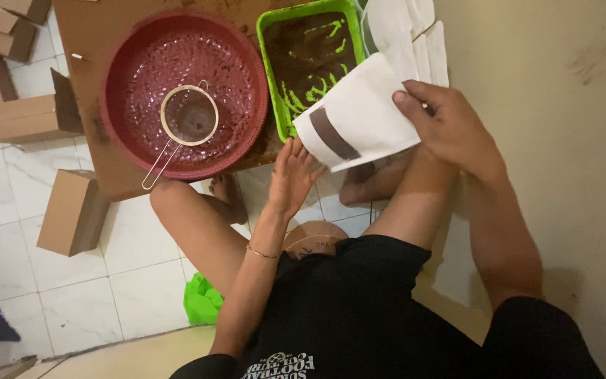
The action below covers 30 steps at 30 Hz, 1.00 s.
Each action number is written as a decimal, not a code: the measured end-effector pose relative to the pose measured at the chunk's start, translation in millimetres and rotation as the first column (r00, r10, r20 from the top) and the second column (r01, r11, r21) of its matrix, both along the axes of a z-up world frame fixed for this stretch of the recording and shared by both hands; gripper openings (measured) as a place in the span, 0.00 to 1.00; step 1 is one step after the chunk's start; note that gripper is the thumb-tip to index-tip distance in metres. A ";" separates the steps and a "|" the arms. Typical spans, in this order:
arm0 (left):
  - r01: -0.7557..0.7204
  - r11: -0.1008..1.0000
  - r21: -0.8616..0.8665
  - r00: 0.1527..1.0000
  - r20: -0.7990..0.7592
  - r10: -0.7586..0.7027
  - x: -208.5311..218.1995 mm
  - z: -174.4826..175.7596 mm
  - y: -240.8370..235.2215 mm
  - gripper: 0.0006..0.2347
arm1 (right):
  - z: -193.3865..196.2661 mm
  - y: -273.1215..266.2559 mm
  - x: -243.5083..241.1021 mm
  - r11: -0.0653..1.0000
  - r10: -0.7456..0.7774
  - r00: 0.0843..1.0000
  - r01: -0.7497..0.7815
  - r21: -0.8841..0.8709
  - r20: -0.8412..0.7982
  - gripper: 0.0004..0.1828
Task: The person scoops a dark brown powder from a green container into white pouches using a spoon. They seal each pouch by folding the top and place it aside, repeating the process for multiple pouches.
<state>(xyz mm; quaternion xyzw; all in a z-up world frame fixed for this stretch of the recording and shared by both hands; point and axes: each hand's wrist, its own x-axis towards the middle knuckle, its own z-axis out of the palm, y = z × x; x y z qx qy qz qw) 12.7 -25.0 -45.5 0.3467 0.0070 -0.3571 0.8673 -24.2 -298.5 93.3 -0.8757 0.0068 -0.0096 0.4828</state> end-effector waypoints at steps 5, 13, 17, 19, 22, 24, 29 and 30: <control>-0.043 0.996 0.081 0.996 -0.071 0.049 4.8 39.1 -10.0 0.33 | 60.0 26.5 9.8 0.993 -0.096 0.981 0.083 -0.081 -0.169 0.23; 0.000 0.996 0.091 0.987 -0.157 0.015 12.1 25.0 -11.9 0.22 | 58.1 13.7 29.5 0.956 -0.199 0.942 0.247 0.158 -0.270 0.17; -0.035 0.997 0.074 0.978 -0.201 0.050 7.3 23.0 -12.4 0.13 | 56.7 14.8 33.3 0.948 -0.192 0.935 0.255 0.189 -0.299 0.18; -0.043 0.998 0.050 0.976 -0.212 0.053 8.9 15.8 -11.0 0.10 | 55.3 15.4 36.4 0.948 -0.183 0.939 0.247 0.201 -0.291 0.17; -0.060 0.998 -0.010 0.979 -0.196 0.057 11.9 2.6 -1.9 0.09 | 60.8 21.0 38.0 0.953 -0.144 0.952 0.207 0.221 -0.271 0.19; -0.064 0.997 -0.039 0.979 -0.198 0.055 15.6 -5.6 6.4 0.10 | 66.8 25.0 38.9 0.929 0.041 0.973 0.046 0.366 -0.226 0.32; -0.149 0.983 -0.104 0.983 -0.120 0.136 15.1 11.0 17.0 0.14 | 53.2 43.8 36.2 0.937 0.074 0.989 -0.024 0.349 -0.130 0.29; -0.149 0.980 -0.128 0.987 -0.084 0.139 13.1 15.1 19.2 0.21 | 50.3 49.5 33.4 0.939 0.105 0.991 -0.072 0.337 -0.080 0.30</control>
